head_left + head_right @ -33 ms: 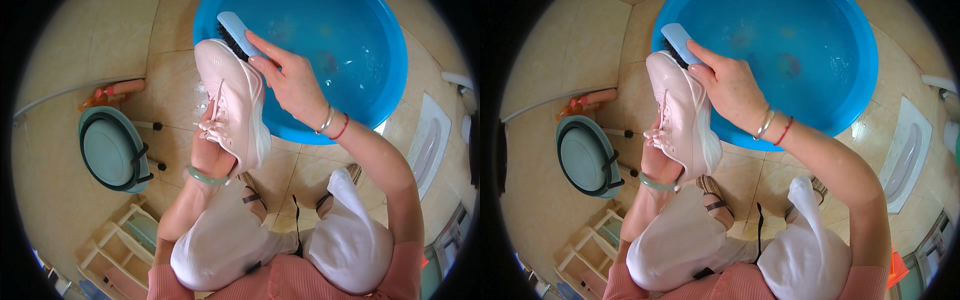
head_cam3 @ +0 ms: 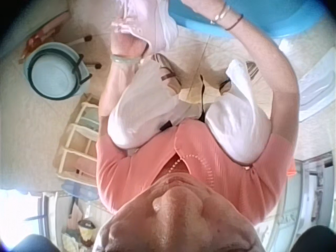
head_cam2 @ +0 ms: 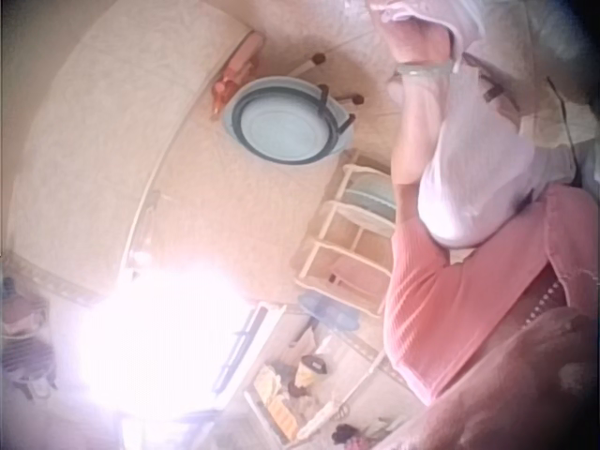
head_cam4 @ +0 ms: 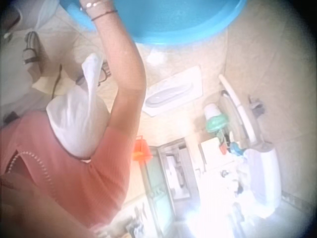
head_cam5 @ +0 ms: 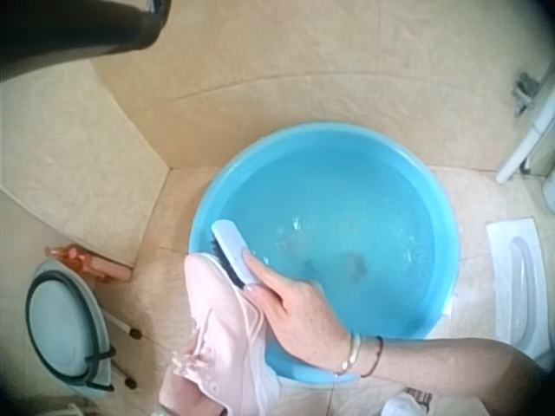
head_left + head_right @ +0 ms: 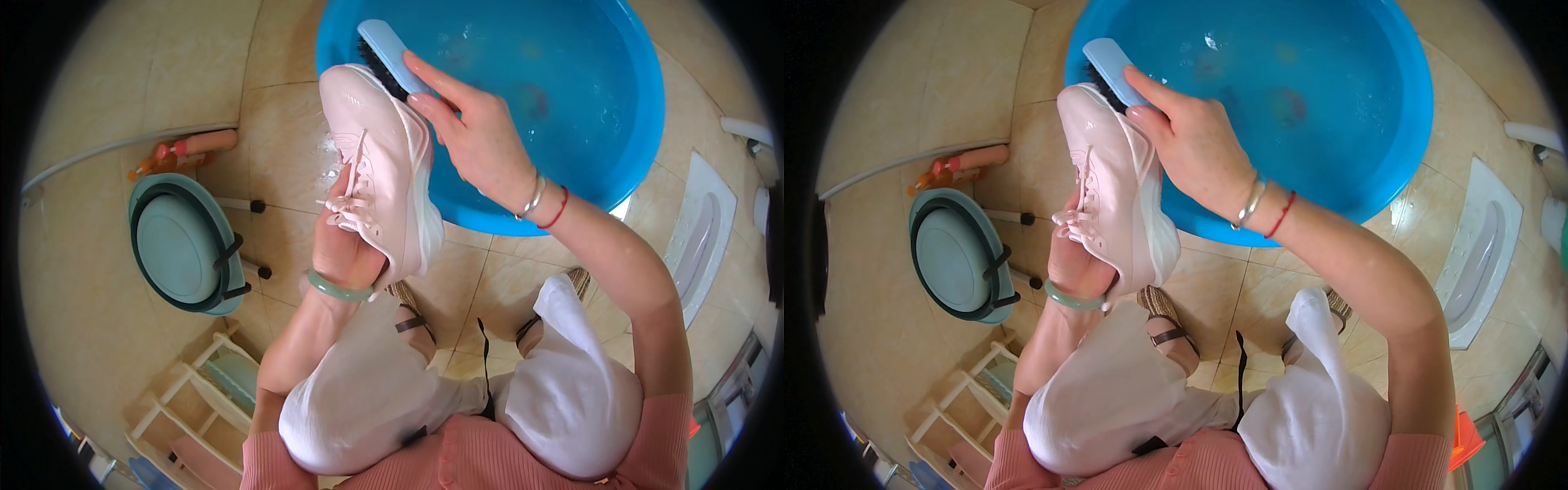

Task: The person scrubs a pink sneaker with a brush and water from a blue basin, then wipes it with a tissue. They repeat the process on the second shoe, focusing on the sole and upper parts.

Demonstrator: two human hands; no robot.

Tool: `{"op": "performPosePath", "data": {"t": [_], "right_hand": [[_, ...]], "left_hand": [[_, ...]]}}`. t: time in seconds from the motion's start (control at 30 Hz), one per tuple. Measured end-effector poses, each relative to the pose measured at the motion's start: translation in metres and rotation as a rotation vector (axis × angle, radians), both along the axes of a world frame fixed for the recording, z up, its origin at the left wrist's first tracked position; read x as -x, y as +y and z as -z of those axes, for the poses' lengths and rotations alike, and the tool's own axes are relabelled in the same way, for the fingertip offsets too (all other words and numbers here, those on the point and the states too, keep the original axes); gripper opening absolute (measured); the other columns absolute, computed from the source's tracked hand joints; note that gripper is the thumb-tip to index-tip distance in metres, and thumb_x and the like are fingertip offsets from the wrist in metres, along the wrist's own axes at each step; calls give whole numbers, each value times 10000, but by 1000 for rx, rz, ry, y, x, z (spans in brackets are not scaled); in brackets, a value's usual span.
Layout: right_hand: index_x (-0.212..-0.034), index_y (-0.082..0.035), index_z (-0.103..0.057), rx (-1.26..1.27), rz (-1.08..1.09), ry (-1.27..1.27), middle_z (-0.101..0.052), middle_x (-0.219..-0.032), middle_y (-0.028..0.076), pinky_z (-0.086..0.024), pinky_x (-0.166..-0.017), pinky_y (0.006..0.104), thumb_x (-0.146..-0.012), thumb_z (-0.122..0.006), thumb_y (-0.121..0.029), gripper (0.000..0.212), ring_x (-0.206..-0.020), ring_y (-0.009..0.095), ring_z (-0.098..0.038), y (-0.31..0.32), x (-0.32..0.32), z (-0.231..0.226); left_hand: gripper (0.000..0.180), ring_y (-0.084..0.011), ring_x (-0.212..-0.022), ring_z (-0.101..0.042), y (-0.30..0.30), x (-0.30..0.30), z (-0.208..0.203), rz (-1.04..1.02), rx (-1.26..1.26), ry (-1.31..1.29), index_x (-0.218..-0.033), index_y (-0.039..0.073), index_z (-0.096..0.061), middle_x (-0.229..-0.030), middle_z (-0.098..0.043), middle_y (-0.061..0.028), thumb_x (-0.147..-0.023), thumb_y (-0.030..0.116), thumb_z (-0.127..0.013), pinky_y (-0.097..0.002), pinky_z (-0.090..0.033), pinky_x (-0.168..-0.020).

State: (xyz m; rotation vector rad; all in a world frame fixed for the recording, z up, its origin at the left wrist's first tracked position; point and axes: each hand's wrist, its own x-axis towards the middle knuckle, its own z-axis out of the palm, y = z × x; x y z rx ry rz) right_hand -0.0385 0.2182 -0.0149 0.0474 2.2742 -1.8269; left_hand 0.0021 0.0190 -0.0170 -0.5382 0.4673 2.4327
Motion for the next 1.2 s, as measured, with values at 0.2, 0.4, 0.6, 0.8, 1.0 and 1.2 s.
{"op": "performPosePath", "data": {"t": [0.2, 0.4, 0.6, 0.8, 1.0, 1.2], "right_hand": [[-1388, -62, -492, 128, 128, 174, -646, -1217, 181, -513, -666, 292, -939, -577, -33, 458, -668, 200, -588, -2, -88, 20], [-1381, -57, -498, 83, 99, 57, -666, -1120, 211, -510, -659, 292, -938, -582, -39, 451, -660, 206, -589, -8, -28, 8], [-1375, -54, -503, 90, 112, 110, -670, -1053, 228, -517, -675, 298, -937, -586, -44, 445, -668, 192, -597, -13, -23, 6], [-1372, -50, -509, 46, 162, 262, -681, -1037, 218, -526, -683, 310, -941, -589, -54, 438, -671, 182, -618, -4, -91, 26], [-1341, -72, -547, 90, 18, -81, -664, -757, 160, -497, -562, 303, -952, -587, -230, 421, -572, 216, -606, -9, 27, 4], [-1316, -150, -579, -666, -4, 141, -672, -808, 195, -501, -607, 488, -942, -577, -209, 379, -716, 403, -636, 51, 32, 78]], "left_hand": [[504, -283, -1222, -542, -3, 2, 3, -28, -12, 30, -1387, 55, -457, -1339, -562, -114, -925, 235, -550, -443, -427, -1061], [411, -249, -1150, -588, 4, -3, 3, -28, 171, -78, -1338, 92, -514, -1290, -603, -88, -1023, 343, -434, -420, -456, -1015], [405, -246, -1151, -585, -1, -3, -1, -38, 130, 3, -1333, 97, -521, -1286, -604, -83, -1023, 342, -434, -420, -454, -1012], [431, -294, -1211, -544, -2, -7, 13, -33, -100, -76, -1396, 77, -448, -1347, -554, -115, -1007, 251, -388, -458, -411, -1064], [419, -289, -1219, -537, -7, -9, 12, 8, -25, -15, -1379, 72, -471, -1338, -564, -110, -1015, 259, -377, -441, -413, -1062], [423, -289, -1225, -531, -3, -10, 7, -62, 130, -111, -1375, 88, -480, -1346, -557, -109, -1011, 290, -406, -453, -396, -1080]]}}
